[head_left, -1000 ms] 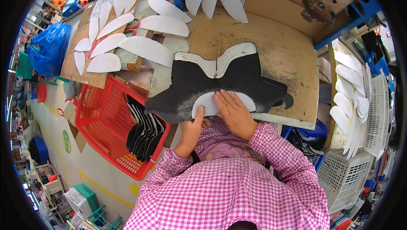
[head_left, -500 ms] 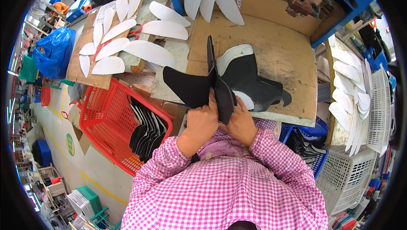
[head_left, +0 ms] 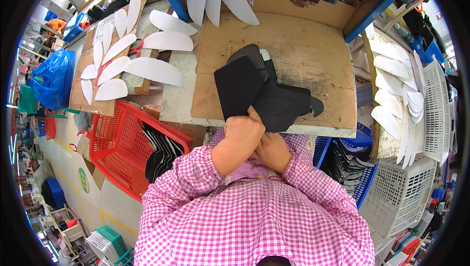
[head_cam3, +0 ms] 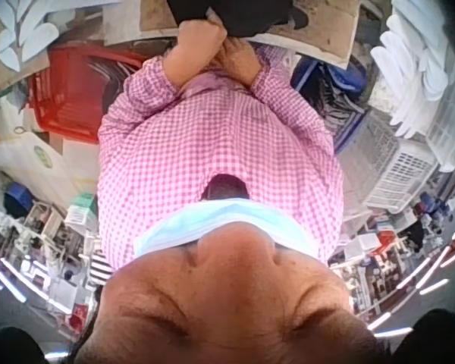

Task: The person repeatedly places white insole pieces onto black shoe uppers at a workbench, aligns them by hand, and then moves the assembled units into a red basket. The process is repeated multiple times with consistent handling of the same object types.

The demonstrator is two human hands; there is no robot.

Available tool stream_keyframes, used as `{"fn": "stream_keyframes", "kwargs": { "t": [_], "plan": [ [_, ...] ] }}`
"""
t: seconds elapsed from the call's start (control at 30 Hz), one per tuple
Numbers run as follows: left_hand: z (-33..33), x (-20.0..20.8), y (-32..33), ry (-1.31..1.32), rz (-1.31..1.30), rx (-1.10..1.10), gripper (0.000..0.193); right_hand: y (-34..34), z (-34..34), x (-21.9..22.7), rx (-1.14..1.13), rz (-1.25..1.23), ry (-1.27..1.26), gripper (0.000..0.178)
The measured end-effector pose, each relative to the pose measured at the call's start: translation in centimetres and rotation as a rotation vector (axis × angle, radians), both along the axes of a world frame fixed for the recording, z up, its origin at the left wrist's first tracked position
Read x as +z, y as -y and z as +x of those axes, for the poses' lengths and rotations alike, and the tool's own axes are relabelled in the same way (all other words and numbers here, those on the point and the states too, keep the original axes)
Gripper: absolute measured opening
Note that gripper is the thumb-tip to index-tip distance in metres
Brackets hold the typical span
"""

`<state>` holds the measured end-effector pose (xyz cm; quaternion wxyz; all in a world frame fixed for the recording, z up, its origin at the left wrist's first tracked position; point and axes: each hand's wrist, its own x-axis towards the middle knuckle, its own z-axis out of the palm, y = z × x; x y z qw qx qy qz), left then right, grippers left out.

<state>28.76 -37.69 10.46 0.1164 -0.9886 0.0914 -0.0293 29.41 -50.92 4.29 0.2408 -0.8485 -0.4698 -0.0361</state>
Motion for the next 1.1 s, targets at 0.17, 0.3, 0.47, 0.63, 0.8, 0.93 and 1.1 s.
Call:
{"fn": "stream_keyframes", "kwargs": {
  "t": [0.17,0.3,0.47,0.63,0.8,0.93,1.1],
  "plan": [
    [-0.7,-0.2,3.9,0.048,-0.013,-0.001,0.04,0.7,1.0,2.2,0.052,0.168,-0.271,0.027],
    [-0.1,-0.9,5.8,-0.103,0.109,-0.016,0.04,0.9,2.8,1.5,0.218,0.156,-0.581,0.031],
    [-0.2,0.8,0.8,0.194,-0.144,-0.043,0.051,0.6,0.8,2.3,0.05,0.304,-0.165,0.032],
    [-3.6,4.4,-8.8,0.174,-1.608,0.708,0.039,4.6,-1.0,6.4,0.096,0.432,-0.14,0.045],
    [-7.8,6.1,-10.4,0.458,-1.965,0.507,0.027,3.4,-1.4,6.0,0.048,0.494,-1.271,0.074],
    [-8.5,5.6,-7.5,0.572,-2.071,0.448,0.024,0.0,-0.2,4.6,0.152,0.711,-1.259,0.089],
    [-8.7,3.9,-5.6,0.254,-1.967,0.508,0.028,-3.0,0.0,6.0,-0.032,1.321,-1.536,0.034]
  ]
}}
